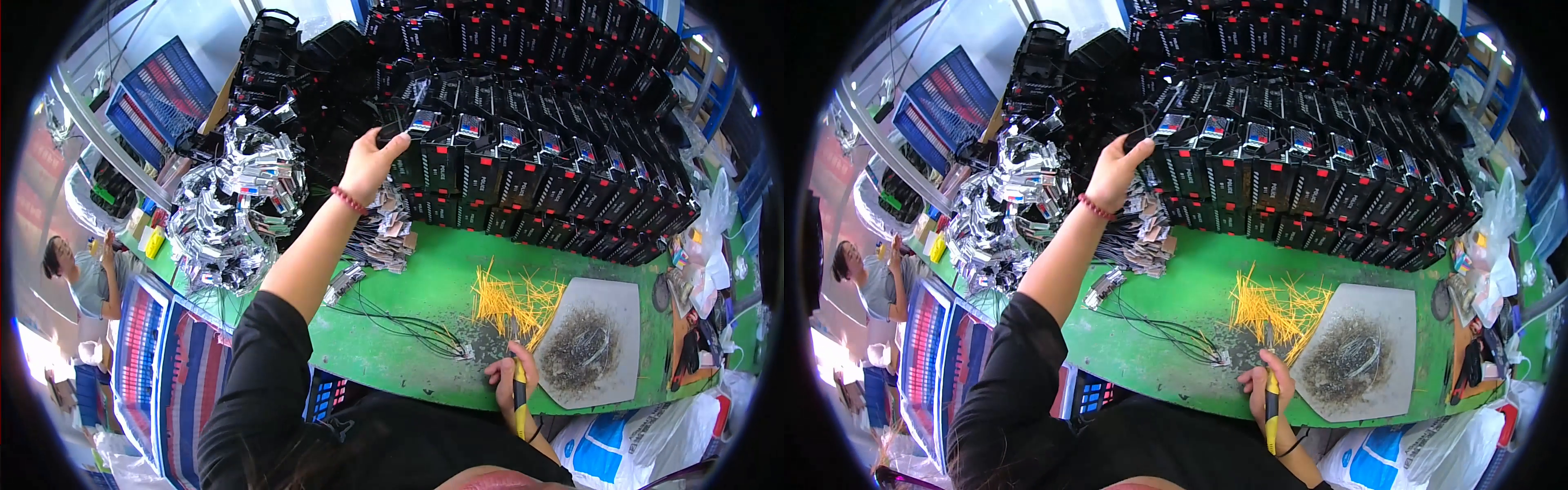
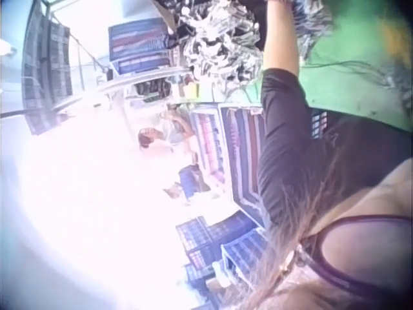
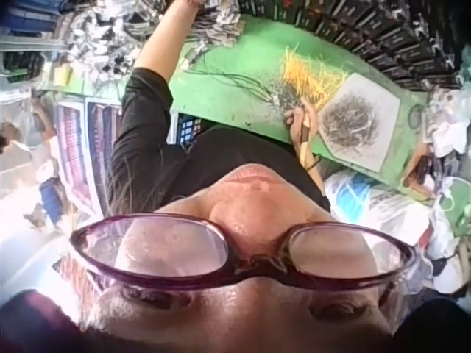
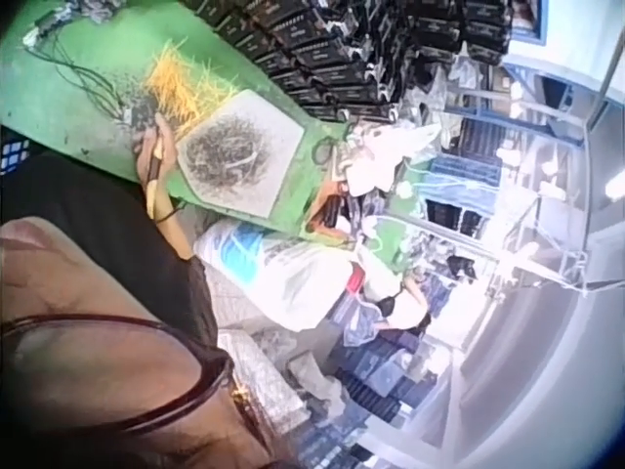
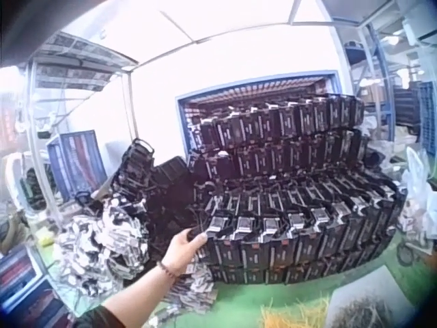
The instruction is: The person gathers a bundle of wires and a small circuit board, then uses a soldering iron to attach the wires to the board. They then place the assembled board into a black toy car shell and solder the connections to the internal components.
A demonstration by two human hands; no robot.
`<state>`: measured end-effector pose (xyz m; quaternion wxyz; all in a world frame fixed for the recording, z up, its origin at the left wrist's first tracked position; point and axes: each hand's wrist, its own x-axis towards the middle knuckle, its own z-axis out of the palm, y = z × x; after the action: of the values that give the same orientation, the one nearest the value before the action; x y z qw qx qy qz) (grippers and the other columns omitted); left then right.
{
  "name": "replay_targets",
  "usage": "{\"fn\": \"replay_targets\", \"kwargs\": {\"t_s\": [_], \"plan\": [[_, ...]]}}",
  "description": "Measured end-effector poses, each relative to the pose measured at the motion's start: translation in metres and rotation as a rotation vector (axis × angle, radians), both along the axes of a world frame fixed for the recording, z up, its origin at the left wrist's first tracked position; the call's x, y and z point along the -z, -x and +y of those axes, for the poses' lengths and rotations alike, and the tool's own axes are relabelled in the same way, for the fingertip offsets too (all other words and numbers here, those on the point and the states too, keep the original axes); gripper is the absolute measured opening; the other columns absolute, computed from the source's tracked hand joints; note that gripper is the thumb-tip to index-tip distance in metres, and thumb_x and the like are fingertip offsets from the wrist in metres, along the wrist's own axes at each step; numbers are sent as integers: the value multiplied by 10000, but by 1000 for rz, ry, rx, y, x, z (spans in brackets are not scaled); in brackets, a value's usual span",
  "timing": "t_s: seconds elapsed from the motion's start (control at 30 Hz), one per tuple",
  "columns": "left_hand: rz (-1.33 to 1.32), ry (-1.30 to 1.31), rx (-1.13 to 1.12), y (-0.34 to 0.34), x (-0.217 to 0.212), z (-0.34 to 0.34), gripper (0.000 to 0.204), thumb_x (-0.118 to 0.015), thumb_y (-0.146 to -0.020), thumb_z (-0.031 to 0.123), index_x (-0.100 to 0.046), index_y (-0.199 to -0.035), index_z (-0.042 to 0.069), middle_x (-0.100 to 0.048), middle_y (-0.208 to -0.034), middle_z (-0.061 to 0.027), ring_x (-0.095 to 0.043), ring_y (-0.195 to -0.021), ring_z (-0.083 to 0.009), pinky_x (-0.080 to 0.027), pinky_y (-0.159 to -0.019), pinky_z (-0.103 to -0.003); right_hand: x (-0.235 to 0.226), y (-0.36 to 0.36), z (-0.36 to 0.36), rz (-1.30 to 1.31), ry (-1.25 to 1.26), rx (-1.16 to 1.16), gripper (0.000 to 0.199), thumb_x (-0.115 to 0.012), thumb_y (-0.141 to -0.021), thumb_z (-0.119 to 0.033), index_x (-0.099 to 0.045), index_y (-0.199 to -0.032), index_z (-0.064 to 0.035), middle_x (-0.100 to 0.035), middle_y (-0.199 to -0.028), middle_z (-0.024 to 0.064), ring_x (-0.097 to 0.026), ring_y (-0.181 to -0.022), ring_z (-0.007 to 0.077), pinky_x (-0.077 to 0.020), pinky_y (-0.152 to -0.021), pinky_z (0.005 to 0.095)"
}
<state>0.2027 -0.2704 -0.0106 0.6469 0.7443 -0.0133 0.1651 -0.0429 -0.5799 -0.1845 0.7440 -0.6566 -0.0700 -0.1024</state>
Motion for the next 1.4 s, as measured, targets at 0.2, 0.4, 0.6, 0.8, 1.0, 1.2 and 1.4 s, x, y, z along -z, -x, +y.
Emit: {"fn": "replay_targets", "kwargs": {"t_s": [0.2, 0.4, 0.6, 0.8, 1.0, 1.2, 1.4], "plan": [[-174, 829, -13, -31, 14, 55, 116, -647, -851, 130, -614, -886, 24, -652, -856, -56, -637, -739, -178, -526, -697, -308, -2, -8, 4, -11, -7, 15, 295, -527, -951, -107, -518, -1215, 25, -642, -645, 86, -511, -480, 59, -412, -464, 194], [-536, 383, -59, 28, -33, 52, 102, -626, -874, 62, -631, -952, -4, -651, -850, -16, -576, -698, -79, -480, -656, -228, -1, -9, 5, 29, -3, 24, 274, -517, -954, -100, -527, -1204, 12, -636, -643, 87, -501, -473, 56, -408, -459, 191], [-848, -782, -283, 109, -47, 33, 176, -719, -729, 74, -583, -825, 18, -578, -692, -106, -583, -613, -260, -477, -587, -310, -10, 1, 0, 61, 19, 20, 226, -520, -955, -97, -535, -1149, 16, -632, -644, 100, -519, -473, 71, -420, -442, 200], [-969, -1311, 452, 155, -74, -7, 120, -620, -654, 120, -554, -743, 74, -476, -680, -2, -538, -636, -157, -415, -571, -291, -87, -27, -58, -501, 126, 335, 222, -523, -960, -180, -425, -1111, -51, -607, -787, 144, -622, -662, 213, -505, -568, 322], [-1118, -1463, 723, 189, -63, -14, 126, -598, -612, 160, -510, -672, 93, -419, -665, 15, -477, -633, -141, -363, -585, -271, -206, -92, -39, -1024, 822, 213, 289, -721, -810, -82, -539, -1026, -22, -627, -1155, 244, -614, -1062, 384, -451, -957, 467], [-1112, -1538, 699, 199, -41, -8, 99, -586, -631, 147, -534, -685, 82, -452, -689, -1, -548, -726, -155, -424, -687, -266, -238, -111, -12, -931, 1030, 126, 501, -777, -619, -46, -620, -1094, -83, -665, -1078, 131, -632, -958, 301, -507, -811, 356], [-888, -1534, 838, 203, -23, -6, 181, -598, -643, 130, -582, -803, 46, -540, -803, -50, -572, -873, -220, -443, -807, -321, -207, -115, -3, -878, 1213, -97, 337, -743, -662, -124, -613, -973, -136, -597, -673, 41, -600, -590, 247, -473, -548, 351]]}}
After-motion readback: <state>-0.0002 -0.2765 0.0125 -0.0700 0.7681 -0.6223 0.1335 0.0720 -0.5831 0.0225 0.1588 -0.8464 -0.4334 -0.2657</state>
